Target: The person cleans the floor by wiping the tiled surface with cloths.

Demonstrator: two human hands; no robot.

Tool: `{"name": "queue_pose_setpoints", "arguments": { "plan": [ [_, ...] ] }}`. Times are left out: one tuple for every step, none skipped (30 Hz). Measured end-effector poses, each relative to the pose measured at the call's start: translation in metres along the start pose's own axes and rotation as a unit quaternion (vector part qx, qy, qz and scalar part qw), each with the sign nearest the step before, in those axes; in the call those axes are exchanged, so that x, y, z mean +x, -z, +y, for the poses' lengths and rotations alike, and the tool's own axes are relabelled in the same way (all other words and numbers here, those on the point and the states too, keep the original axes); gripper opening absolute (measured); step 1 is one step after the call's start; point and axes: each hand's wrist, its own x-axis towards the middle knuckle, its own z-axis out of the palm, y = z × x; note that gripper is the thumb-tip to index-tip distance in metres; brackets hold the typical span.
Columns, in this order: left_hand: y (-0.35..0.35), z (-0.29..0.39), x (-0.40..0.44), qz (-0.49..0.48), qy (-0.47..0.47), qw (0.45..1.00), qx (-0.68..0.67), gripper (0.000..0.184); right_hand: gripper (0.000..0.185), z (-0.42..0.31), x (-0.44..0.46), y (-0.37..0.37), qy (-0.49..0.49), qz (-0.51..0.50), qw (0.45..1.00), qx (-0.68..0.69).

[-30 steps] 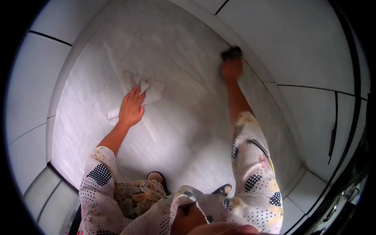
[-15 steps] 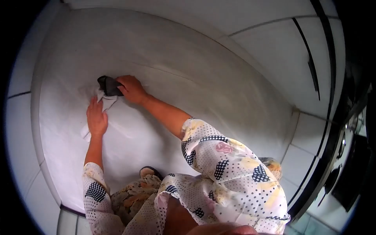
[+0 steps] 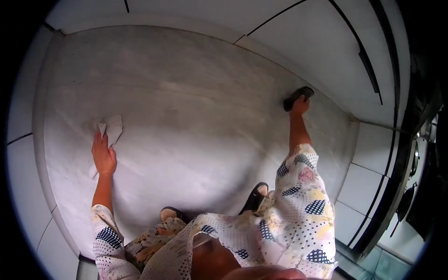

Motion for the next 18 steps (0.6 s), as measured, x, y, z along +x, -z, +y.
{"name": "queue_pose_setpoints", "arguments": {
  "plan": [
    [-0.007,-0.005,-0.003,0.012,-0.008,1.000,-0.002,0.052,0.051,0.001,0.008,0.000,-0.031,-0.014,0.999,-0.010],
    [-0.011,-0.008,-0.007,0.018,-0.016,1.000,-0.001,0.052,0.059,0.006,0.013,-0.006,-0.066,-0.033,0.997,-0.024],
    [-0.013,-0.010,-0.010,0.020,-0.026,0.999,0.002,0.052,0.065,0.007,0.013,-0.015,-0.030,-0.063,0.994,-0.079],
    [-0.015,-0.011,-0.012,0.016,-0.026,1.000,0.001,0.053,0.072,0.009,0.015,-0.025,0.003,-0.090,0.986,-0.137],
    [-0.017,-0.012,-0.012,0.015,-0.029,0.999,-0.001,0.053,0.079,0.009,0.020,-0.035,0.037,-0.117,0.974,-0.192],
    [-0.017,-0.013,-0.010,0.013,-0.033,0.999,-0.004,0.053,0.083,0.001,0.020,-0.043,0.055,-0.093,0.958,-0.264],
    [-0.015,-0.014,-0.010,0.006,-0.033,0.999,0.005,0.053,0.088,-0.009,0.016,-0.052,0.073,-0.074,0.936,-0.337],
    [-0.012,-0.018,-0.013,0.005,-0.031,0.999,0.009,0.052,0.081,-0.018,0.022,-0.057,0.076,-0.108,0.939,-0.317],
    [-0.012,-0.017,-0.012,0.004,-0.028,1.000,0.012,0.052,0.075,-0.022,0.037,-0.072,0.079,-0.143,0.941,-0.296],
    [-0.010,-0.017,-0.012,0.005,-0.029,0.999,0.017,0.052,0.068,-0.017,0.045,-0.093,0.121,-0.221,0.905,-0.343],
    [-0.009,-0.018,-0.013,0.007,-0.035,0.999,0.017,0.051,0.056,-0.023,0.029,-0.109,0.180,-0.128,0.904,-0.366],
    [-0.007,-0.019,-0.011,0.009,-0.045,0.999,0.019,0.051,0.044,-0.030,0.012,-0.124,0.230,-0.029,0.893,-0.387],
    [-0.006,-0.022,-0.009,0.004,-0.053,0.998,0.030,0.051,0.038,-0.056,-0.024,-0.117,0.272,-0.070,0.903,-0.325],
    [-0.004,-0.024,-0.008,0.001,-0.059,0.997,0.042,0.051,0.032,-0.069,-0.052,-0.119,0.410,-0.026,0.869,-0.277],
    [-0.008,-0.026,-0.009,0.000,-0.061,0.997,0.053,0.052,0.030,-0.084,-0.090,-0.121,0.469,-0.061,0.853,-0.220],
    [-0.001,-0.016,-0.004,-0.010,-0.052,0.997,0.053,0.052,0.026,-0.128,-0.136,-0.111,0.407,-0.190,0.882,-0.141],
    [0.000,-0.011,0.000,-0.007,-0.061,0.997,0.049,0.052,0.019,-0.153,-0.185,-0.112,0.467,-0.163,0.866,-0.080],
    [0.003,-0.008,0.005,-0.006,-0.072,0.996,0.048,0.051,0.016,-0.158,-0.226,-0.121,0.434,-0.283,0.854,-0.051]
  ]
}}
